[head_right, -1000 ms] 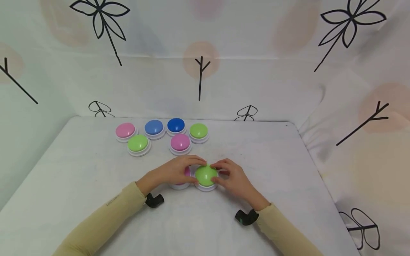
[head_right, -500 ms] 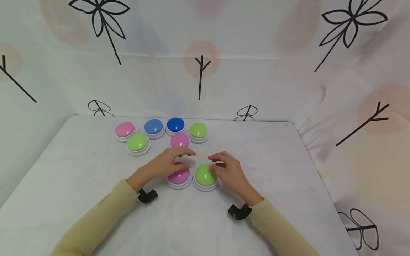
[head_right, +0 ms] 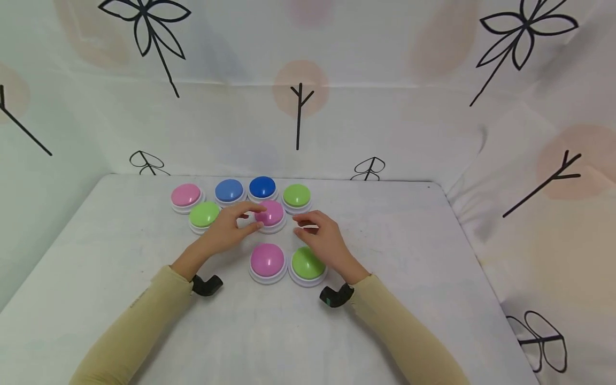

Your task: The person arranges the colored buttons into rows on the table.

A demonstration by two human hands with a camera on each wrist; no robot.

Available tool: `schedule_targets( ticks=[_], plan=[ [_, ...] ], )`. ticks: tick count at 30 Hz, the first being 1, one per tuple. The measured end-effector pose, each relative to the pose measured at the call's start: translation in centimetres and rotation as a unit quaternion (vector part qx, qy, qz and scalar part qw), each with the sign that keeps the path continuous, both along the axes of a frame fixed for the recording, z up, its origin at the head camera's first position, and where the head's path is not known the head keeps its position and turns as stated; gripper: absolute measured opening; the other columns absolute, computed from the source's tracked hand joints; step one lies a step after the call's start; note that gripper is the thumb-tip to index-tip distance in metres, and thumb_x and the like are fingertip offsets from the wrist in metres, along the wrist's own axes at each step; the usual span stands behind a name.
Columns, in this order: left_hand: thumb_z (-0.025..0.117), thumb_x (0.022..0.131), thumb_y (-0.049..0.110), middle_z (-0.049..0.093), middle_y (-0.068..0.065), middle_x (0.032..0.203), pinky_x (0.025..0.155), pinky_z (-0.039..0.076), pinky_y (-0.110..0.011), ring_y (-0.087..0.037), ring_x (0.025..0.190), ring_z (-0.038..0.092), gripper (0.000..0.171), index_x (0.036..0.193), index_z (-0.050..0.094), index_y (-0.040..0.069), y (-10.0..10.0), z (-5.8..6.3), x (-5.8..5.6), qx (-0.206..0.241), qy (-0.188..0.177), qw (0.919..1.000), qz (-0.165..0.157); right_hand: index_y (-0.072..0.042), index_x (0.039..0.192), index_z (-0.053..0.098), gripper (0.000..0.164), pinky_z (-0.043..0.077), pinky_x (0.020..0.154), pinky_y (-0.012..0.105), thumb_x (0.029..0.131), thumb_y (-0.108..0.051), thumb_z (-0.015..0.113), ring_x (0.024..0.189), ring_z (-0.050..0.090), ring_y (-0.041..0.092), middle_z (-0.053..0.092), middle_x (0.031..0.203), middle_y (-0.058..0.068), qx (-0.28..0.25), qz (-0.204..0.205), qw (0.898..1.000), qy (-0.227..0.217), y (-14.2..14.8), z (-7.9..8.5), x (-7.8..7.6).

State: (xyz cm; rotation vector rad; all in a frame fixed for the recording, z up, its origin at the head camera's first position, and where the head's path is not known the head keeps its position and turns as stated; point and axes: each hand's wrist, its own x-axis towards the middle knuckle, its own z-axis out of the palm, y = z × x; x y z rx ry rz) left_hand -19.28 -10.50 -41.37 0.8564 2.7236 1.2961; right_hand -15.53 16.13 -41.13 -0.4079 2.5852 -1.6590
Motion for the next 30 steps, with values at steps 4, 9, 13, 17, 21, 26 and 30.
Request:
schedule_targets(
  ticks=[4,9,13,17,21,26,30],
  plan=[
    [0.07,0.095,0.021,0.063,-0.005,0.128,0.1,0.049,-0.047,-0.027,0.12,0.056,0.039,0.132,0.062,0.01,-1.0,-0.1,-0.8,0.022,-0.006,0.9996,0.019,-0.007,0.127,0.065,0.033,0.047,0.103,0.041,0.096,-0.016,0.068,0.118,0.057,0.023,0.064,0.127,0.011,-0.003,0.007,0.999,-0.044,-1.3,0.7,-1.5],
    [0.069,0.095,0.025,0.061,-0.004,0.132,0.103,0.046,-0.047,-0.022,0.124,0.053,0.041,0.134,0.061,0.013,-1.9,-0.5,-1.9,0.042,-0.037,0.998,0.03,-0.01,0.131,0.063,0.036,0.045,0.104,0.044,0.097,-0.02,0.066,0.123,0.053,0.022,0.062,0.13,0.005,-0.021,0.005,0.996,-0.091,-2.9,1.2,-3.5],
    [0.069,0.095,0.025,0.06,-0.003,0.135,0.105,0.044,-0.047,-0.022,0.128,0.051,0.042,0.135,0.06,0.016,-2.4,-0.9,-2.6,0.05,-0.054,0.9967,0.035,-0.009,0.131,0.064,0.036,0.046,0.103,0.042,0.097,-0.019,0.065,0.121,0.055,0.021,0.062,0.129,0.004,-0.059,-0.008,0.992,-0.11,-4.1,1.0,-4.6],
    [0.069,0.096,0.022,0.06,-0.005,0.134,0.106,0.044,-0.047,-0.025,0.127,0.052,0.039,0.134,0.061,0.014,-3.0,-1.4,-3.1,0.054,-0.061,0.9954,0.051,-0.006,0.129,0.065,0.035,0.047,0.101,0.039,0.095,-0.015,0.067,0.117,0.058,0.022,0.064,0.127,0.007,-0.088,-0.033,0.99,-0.104,-5.1,0.4,-5.3],
    [0.069,0.096,0.021,0.061,-0.007,0.133,0.106,0.043,-0.046,-0.027,0.127,0.053,0.038,0.132,0.062,0.012,-3.1,-1.6,-3.3,0.058,-0.073,0.9944,0.052,-0.007,0.128,0.065,0.035,0.049,0.1,0.037,0.095,-0.014,0.067,0.117,0.058,0.023,0.064,0.125,0.008,-0.078,-0.05,0.991,-0.096,-5.6,-0.2,-5.5],
    [0.07,0.094,0.023,0.061,-0.007,0.135,0.106,0.044,-0.045,-0.026,0.128,0.052,0.042,0.134,0.062,0.011,-2.8,-1.4,-3.6,0.041,-0.086,0.9948,0.036,-0.011,0.131,0.063,0.035,0.047,0.103,0.036,0.096,-0.013,0.067,0.122,0.055,0.022,0.061,0.13,0.005,-0.038,-0.04,0.995,-0.081,-5.7,-0.8,-5.4],
    [0.072,0.093,0.024,0.06,-0.007,0.136,0.104,0.046,-0.046,-0.027,0.127,0.052,0.045,0.135,0.062,0.012,-2.5,-1.5,-4.0,0.019,-0.089,0.9958,0.012,-0.012,0.132,0.063,0.038,0.045,0.106,0.037,0.095,-0.011,0.068,0.124,0.053,0.022,0.059,0.132,0.004,-0.017,-0.016,0.998,-0.063,-5.7,-1.3,-5.5]
  ],
)
